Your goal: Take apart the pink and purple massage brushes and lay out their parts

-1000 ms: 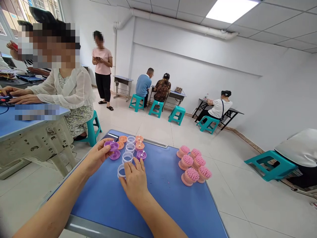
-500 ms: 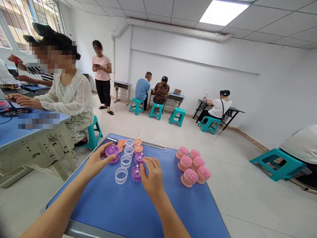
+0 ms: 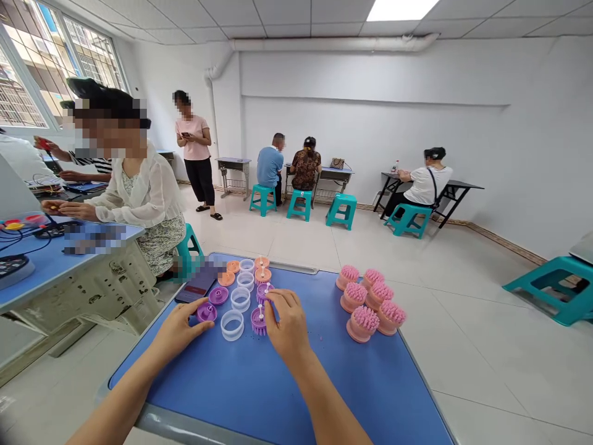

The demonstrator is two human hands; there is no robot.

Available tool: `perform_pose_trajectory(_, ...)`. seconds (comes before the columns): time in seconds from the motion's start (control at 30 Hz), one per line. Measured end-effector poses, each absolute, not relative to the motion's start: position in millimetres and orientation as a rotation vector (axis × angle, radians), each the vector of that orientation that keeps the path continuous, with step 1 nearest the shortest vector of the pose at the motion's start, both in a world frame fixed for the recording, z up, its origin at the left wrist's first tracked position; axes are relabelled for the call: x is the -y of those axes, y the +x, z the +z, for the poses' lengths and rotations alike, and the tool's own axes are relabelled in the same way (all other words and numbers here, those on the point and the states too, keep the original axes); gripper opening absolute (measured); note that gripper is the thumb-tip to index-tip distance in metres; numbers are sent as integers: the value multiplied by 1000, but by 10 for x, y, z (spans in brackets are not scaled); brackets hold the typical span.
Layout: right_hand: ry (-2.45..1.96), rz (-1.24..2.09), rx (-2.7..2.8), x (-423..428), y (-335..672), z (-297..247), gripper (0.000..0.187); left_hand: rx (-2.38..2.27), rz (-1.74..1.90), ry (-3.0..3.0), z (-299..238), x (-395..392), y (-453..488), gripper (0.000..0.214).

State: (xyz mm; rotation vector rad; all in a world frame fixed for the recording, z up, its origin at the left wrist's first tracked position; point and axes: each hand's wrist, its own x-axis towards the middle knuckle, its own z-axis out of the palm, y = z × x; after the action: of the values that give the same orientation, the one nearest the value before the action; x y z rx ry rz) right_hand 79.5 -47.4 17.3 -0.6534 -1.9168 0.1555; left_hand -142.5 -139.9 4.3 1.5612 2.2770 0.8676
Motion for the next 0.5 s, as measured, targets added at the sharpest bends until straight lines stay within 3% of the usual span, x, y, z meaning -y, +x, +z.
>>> perform_pose_trajectory(0.5, -665, 174, 1897, 475, 815, 205, 20, -2284, 776, 1721, -10, 1387, -1419, 46)
